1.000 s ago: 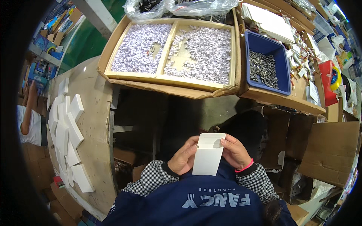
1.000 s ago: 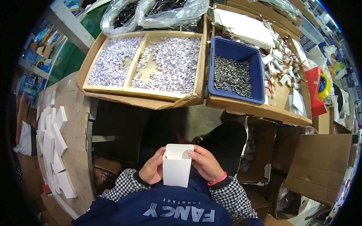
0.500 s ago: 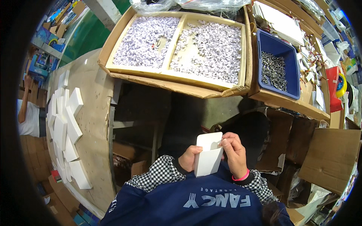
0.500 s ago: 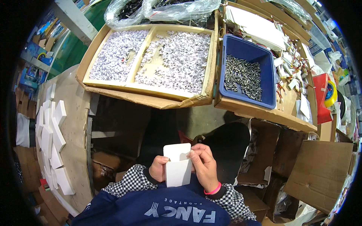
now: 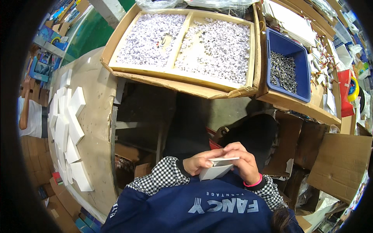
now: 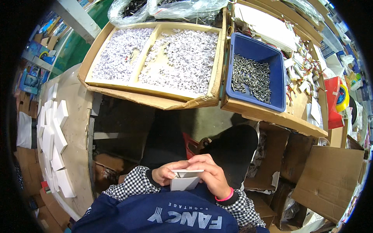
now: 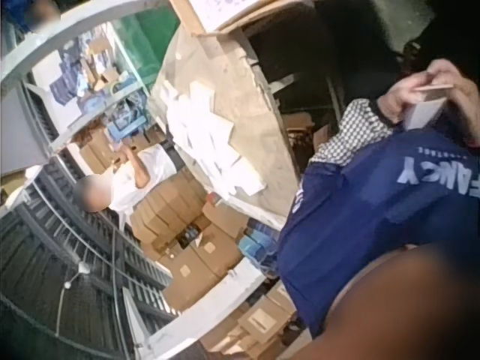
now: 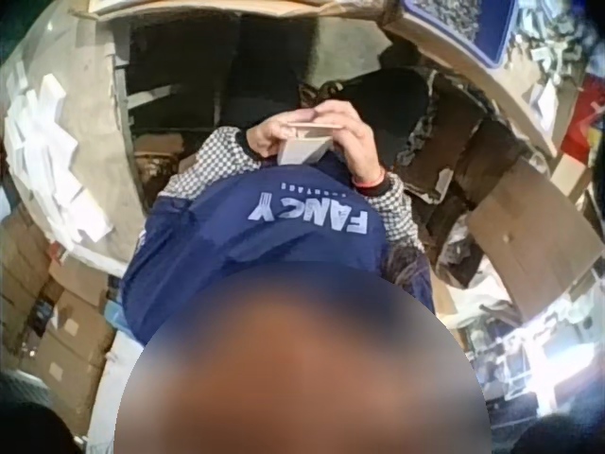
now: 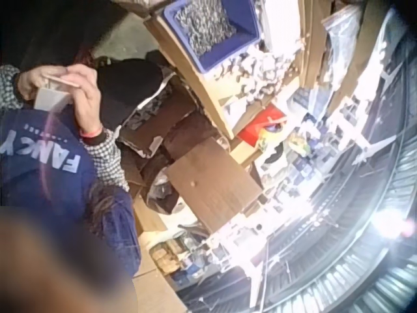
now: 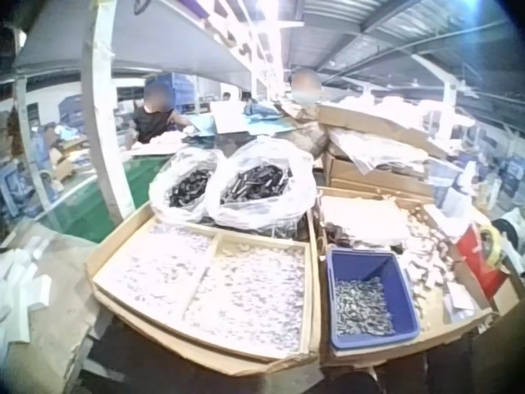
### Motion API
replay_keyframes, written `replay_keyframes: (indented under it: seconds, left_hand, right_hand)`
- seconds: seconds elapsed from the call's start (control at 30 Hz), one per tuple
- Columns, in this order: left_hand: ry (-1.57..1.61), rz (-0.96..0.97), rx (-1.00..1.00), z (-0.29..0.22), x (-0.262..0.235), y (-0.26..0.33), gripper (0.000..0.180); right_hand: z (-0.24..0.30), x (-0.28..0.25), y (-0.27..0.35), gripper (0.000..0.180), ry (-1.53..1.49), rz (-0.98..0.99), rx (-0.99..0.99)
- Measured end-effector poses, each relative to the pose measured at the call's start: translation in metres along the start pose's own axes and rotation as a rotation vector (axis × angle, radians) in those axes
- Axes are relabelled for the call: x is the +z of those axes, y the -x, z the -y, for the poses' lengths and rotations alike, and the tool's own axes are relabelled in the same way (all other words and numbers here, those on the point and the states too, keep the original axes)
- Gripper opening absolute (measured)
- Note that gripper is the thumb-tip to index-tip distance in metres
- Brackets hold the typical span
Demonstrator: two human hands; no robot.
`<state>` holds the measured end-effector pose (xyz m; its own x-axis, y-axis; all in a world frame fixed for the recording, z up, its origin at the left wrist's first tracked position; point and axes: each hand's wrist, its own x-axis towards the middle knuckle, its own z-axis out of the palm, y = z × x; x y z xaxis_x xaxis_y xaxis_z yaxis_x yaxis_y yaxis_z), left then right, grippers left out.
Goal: The person assembles small white rectangular boxes by inserting components and sealing them with tape. They repeatedly pick components from trays, place them inside the boxes, and apply tape to close the boxes, then set the finished units aside.
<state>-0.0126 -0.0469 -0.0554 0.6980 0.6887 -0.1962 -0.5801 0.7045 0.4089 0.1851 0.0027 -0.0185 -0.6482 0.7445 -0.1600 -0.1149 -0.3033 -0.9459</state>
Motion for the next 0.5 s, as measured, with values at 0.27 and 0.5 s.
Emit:
replay_keyframes:
  seconds: [0.27, 0.5]
  left_hand:
    - [-0.134, 0.183, 0.061, 0.005, -0.009, -0.012, 0.094]
    - [-0.377, 0.191, -0.048, 0.001, -0.009, -0.008, 0.111]
  right_hand:
    - [0.014, -0.025, -0.006, 0.023, 0.185, 0.239, -0.144]
    - [0.052, -0.027, -0.021, 0.036, 0.589, 0.392, -0.211]
